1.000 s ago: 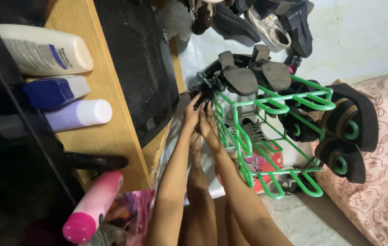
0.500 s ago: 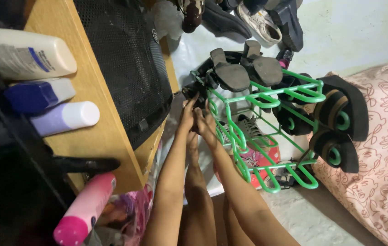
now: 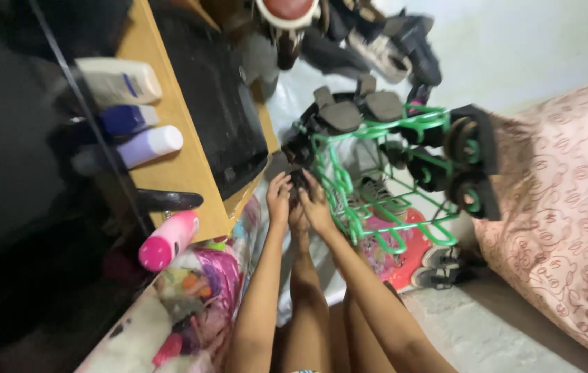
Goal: Organizing various shoes and sandals and placing them into a green shoe rack.
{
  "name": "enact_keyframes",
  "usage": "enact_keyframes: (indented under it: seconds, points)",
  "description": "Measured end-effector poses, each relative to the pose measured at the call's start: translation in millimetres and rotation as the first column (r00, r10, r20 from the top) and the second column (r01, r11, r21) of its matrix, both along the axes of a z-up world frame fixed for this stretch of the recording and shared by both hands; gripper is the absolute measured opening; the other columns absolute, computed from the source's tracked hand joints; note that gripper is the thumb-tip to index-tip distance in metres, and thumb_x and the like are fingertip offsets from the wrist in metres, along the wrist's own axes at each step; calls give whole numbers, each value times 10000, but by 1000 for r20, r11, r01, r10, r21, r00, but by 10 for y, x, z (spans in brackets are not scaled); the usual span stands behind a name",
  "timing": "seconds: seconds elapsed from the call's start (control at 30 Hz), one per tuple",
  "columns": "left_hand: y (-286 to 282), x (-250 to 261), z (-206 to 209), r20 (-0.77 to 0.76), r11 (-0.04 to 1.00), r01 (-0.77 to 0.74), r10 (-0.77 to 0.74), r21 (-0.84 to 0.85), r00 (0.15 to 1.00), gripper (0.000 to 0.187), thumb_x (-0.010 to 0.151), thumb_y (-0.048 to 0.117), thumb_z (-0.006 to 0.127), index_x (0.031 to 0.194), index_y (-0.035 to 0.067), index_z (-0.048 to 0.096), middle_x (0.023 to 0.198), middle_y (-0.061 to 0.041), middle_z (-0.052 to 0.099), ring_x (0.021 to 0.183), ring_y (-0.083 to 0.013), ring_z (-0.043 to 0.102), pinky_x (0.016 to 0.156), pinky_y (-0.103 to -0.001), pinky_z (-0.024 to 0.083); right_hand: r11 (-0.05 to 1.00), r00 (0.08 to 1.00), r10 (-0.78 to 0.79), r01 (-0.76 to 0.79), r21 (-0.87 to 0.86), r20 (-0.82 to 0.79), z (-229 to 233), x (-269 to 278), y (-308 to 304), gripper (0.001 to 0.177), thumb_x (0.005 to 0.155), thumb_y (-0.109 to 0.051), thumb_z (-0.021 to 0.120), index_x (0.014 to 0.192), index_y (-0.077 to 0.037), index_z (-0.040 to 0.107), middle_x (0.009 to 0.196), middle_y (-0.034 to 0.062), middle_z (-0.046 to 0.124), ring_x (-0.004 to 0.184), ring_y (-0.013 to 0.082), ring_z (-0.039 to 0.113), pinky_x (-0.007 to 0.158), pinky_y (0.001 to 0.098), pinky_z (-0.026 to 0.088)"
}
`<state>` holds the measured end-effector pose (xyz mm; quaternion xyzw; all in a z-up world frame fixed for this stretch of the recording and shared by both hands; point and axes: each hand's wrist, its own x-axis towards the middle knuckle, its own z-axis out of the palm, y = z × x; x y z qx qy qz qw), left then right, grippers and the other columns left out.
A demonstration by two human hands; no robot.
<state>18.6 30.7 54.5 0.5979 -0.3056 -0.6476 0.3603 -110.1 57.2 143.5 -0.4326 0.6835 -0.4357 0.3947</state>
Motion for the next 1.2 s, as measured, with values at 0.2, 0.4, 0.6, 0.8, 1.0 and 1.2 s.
enact_keyframes:
  seconds: [0.2,0.4,0.6,0.8,1.0,1.2]
  points:
    - [-432,-344,1597,-279,999,-33,34,8,960,418,1059,200,527,1451,56,500,1407,-127,618,1212,-216,638,1031,-366,511,999,975,28,-22,-31,219,1227,-249,-323,529,1032,-111,561,1534,-4,430,1554,172,491,1448,282,456,1186,374,347]
    - [-662,-864,2681,-353,990,127,-139,-59,925,496,1035,296,550,1472,70,482,1453,-123,584,1272,-243,597,1095,-438,449,977,886,-62,148,-153,460,1967,-920,-370,499,1072,-128,499,1554,-28,419,1573,122,483,1439,230,458,1189,349,354]
    - [-507,-1463,3459,-324,942,317,-335,-109,885,532,1052,365,500,1498,75,475,1487,-108,574,1337,-251,581,1126,-433,423,942,885,-119,244,-230,450,2645,-1698,162,498,1078,-168,482,1555,-36,430,1596,120,472,1449,229,472,1212,373,357]
    - [-297,-2287,3904,-508,886,427,-455,-178,731,590,1053,429,428,1535,87,427,1505,-114,549,1345,-264,558,1116,-434,418,914,779,-326,405,-33,536,3106,-2557,713,549,1060,-323,433,1575,-137,398,1615,57,437,1401,237,525,1151,386,358]
    - [-38,-3211,4150,-629,856,503,-455,-116,630,585,1073,465,382,1507,78,450,1504,-111,543,1350,-269,560,1113,-449,416,891,797,-383,452,-40,467,3381,-3403,1161,555,1055,-348,404,1570,-143,408,1613,33,453,1386,201,541,1132,376,378]
    - [226,-3903,4045,-428,830,521,-551,-197,716,334,1036,251,613,1268,13,651,1333,-113,670,1167,-218,654,948,-342,501,899,812,-380,437,-30,442,3492,-3980,1452,527,1053,-289,382,1558,-139,421,1598,16,472,1371,182,559,1133,359,374]
